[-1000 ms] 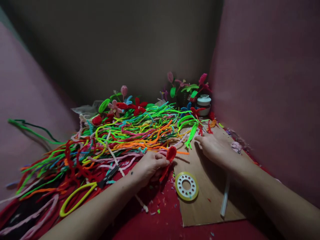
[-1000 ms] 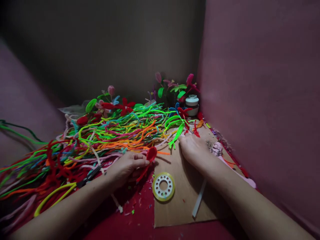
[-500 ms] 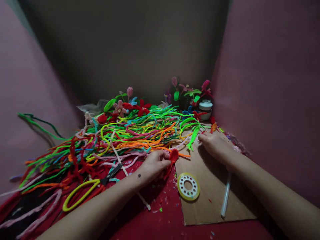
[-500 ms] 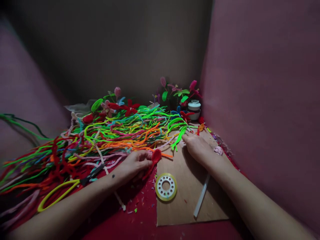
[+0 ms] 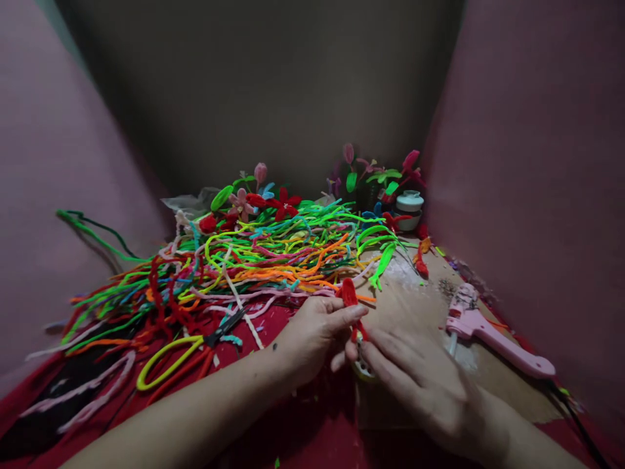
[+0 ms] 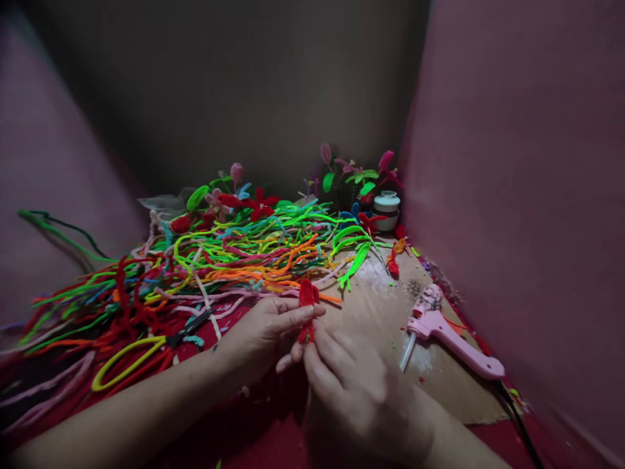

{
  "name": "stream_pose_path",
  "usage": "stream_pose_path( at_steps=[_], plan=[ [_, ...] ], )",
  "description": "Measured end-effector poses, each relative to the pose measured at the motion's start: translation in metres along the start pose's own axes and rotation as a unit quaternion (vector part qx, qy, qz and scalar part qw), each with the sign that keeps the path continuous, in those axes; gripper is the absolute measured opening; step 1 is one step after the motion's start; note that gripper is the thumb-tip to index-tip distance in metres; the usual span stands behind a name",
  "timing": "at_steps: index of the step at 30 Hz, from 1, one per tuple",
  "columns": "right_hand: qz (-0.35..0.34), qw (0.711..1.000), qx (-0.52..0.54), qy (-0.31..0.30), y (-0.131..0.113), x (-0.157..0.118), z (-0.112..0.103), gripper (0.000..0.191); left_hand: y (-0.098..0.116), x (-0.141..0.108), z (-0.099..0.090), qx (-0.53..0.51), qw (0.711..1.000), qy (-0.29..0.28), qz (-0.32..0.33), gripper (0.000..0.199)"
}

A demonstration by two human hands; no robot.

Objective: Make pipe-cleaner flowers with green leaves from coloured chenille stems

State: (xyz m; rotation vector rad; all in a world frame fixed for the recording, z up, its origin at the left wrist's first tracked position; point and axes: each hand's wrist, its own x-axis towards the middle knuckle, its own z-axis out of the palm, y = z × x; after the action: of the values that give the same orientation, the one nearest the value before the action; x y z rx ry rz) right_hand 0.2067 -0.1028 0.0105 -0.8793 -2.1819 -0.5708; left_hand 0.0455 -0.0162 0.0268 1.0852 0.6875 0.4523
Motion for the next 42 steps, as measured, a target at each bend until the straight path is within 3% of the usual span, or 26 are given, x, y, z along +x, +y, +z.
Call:
stream_pose_path(
  at_steps=[3, 7, 10, 14, 18, 22, 25, 28, 31, 35, 39, 42],
  plan=[
    [0.005, 0.999, 0.036, 0.005, -0.004, 0.011, 0.001, 0.031, -0.002, 0.0, -0.001, 0.003, 0.999, 0.031, 0.008, 0.026],
    [0.218, 0.968, 0.118, 0.039, 0.009, 0.021, 0.002, 0.023, 0.004, -0.004, 0.0, 0.069, 0.997, 0.035, 0.012, 0.024],
    [0.334, 0.929, 0.161, -0.004, 0.02, 0.029, 0.006, 0.031, 0.008, -0.007, 0.005, 0.121, 0.992, 0.024, -0.008, 0.027],
    [0.354, 0.903, 0.242, -0.04, 0.023, 0.037, 0.015, 0.011, 0.004, -0.007, 0.004, 0.129, 0.991, 0.007, -0.028, 0.031],
    [0.404, 0.872, 0.277, -0.013, 0.018, 0.035, 0.023, 0.013, -0.005, -0.002, -0.005, 0.06, 0.997, -0.017, -0.038, 0.032],
    [0.408, 0.869, 0.278, -0.041, 0.017, 0.029, 0.02, 0.014, -0.007, -0.001, -0.004, 0.071, 0.997, -0.019, -0.038, 0.032],
    [0.391, 0.892, 0.214, -0.078, 0.024, 0.011, 0.002, 0.027, -0.004, -0.004, 0.0, 0.096, 0.994, -0.004, -0.043, 0.031],
    [0.342, 0.935, -0.024, -0.085, 0.037, -0.023, -0.025, 0.037, -0.002, -0.004, 0.001, 0.086, 0.996, 0.013, -0.033, 0.027],
    [0.37, 0.883, -0.221, -0.185, 0.048, -0.063, -0.043, 0.038, -0.004, 0.0, -0.001, 0.058, 0.998, 0.027, -0.022, 0.021],
    [0.391, 0.831, -0.285, -0.273, 0.052, -0.091, -0.042, 0.042, -0.008, 0.004, -0.004, 0.038, 0.999, 0.029, -0.019, 0.022],
    [0.395, 0.831, -0.292, -0.262, 0.053, -0.093, -0.032, 0.046, -0.01, 0.002, -0.006, 0.038, 0.999, 0.027, -0.01, 0.024],
    [0.402, 0.849, -0.282, -0.196, 0.052, -0.091, -0.034, 0.043, -0.011, 0.002, -0.008, 0.034, 0.999, 0.032, 0.008, 0.025]
  ],
)
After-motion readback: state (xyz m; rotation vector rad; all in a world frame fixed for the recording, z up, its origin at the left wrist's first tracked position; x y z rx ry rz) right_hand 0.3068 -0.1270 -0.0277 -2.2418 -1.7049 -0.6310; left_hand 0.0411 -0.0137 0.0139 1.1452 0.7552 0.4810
